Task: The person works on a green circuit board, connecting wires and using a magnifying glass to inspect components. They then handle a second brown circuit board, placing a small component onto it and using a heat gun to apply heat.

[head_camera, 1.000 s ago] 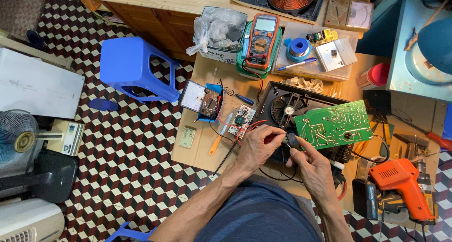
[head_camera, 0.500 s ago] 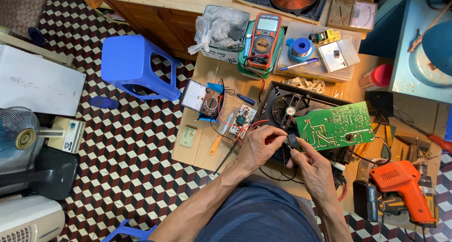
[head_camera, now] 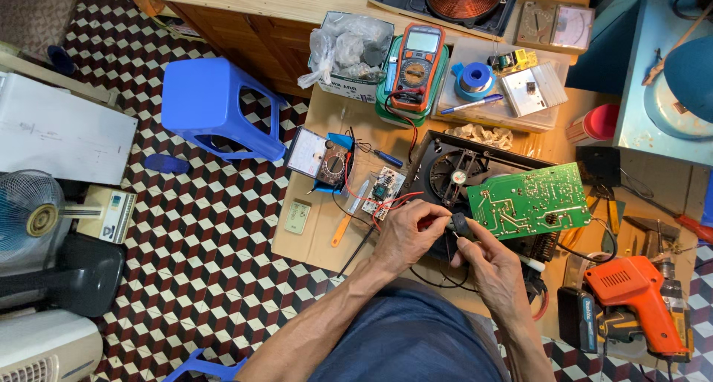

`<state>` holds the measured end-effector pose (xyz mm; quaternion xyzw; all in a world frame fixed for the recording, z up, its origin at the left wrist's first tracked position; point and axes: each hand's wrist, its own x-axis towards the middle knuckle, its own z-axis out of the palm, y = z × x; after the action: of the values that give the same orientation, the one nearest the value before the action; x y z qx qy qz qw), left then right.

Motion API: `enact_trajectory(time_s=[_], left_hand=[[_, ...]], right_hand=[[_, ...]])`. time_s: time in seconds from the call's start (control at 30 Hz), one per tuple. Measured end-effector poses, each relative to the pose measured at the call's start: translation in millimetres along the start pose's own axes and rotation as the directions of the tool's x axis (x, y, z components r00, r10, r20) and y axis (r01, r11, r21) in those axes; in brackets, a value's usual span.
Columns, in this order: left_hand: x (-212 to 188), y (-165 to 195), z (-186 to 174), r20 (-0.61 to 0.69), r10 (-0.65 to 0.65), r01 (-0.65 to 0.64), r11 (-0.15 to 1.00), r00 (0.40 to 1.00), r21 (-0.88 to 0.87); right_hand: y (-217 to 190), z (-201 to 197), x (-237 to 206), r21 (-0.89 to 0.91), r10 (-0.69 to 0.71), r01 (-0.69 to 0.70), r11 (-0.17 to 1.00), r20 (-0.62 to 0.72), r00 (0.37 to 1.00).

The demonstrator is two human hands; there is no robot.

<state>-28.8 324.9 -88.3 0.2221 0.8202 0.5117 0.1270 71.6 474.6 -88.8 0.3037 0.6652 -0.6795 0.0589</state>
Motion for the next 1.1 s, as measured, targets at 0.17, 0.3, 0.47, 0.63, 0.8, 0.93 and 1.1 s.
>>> enact_trajectory(time_s=[0.17, 0.3, 0.47, 0.63, 0.8, 0.93, 1.1], left_hand=[[-1.9, 2.1, 3.1, -0.002, 0.01, -0.01, 1.0, 1.0, 0.013], [-1.1, 1.2, 0.9, -0.011, 0.024, -0.024, 1.0, 1.0, 0.017], [-1.7, 2.4, -1.7, -0.011, 0.03, -0.03, 0.999, 0.999, 0.013], [-2.0, 4.6, 3.1, -0.015, 0.006, -0.006, 1.0, 1.0, 0.03], [-3.9, 3.5, 9.7, 0.0, 0.001, -0.001, 1.0, 1.0, -0.006], [-3.4, 2.1, 10.9, 0.003, 0.019, -0.019, 1.0, 1.0, -0.002], [-3.0, 3.6, 13.3, -0.011, 0.029, -0.029, 1.0, 1.0, 0.003]], right_hand=[[2.0, -2.3, -3.1, 0.012, -0.02, 0.02, 1.0, -0.001, 1.0], [5.6, -1.2, -0.3, 0.014, -0.015, 0.015, 1.0, -0.003, 1.0], [7.6, 0.2, 0.6, 0.026, -0.027, 0.027, 0.999, -0.012, 1.0], [4.9, -2.8, -2.2, 0.059, -0.048, 0.048, 0.997, 0.008, 0.999], [2.8, -9.9, -9.4, 0.034, -0.042, 0.041, 0.999, 0.021, 0.999], [1.2, -9.4, -7.5, 0.036, -0.055, 0.054, 0.998, 0.023, 0.998], [0.9, -11.3, -7.8, 0.042, -0.062, 0.061, 0.997, 0.023, 0.998]])
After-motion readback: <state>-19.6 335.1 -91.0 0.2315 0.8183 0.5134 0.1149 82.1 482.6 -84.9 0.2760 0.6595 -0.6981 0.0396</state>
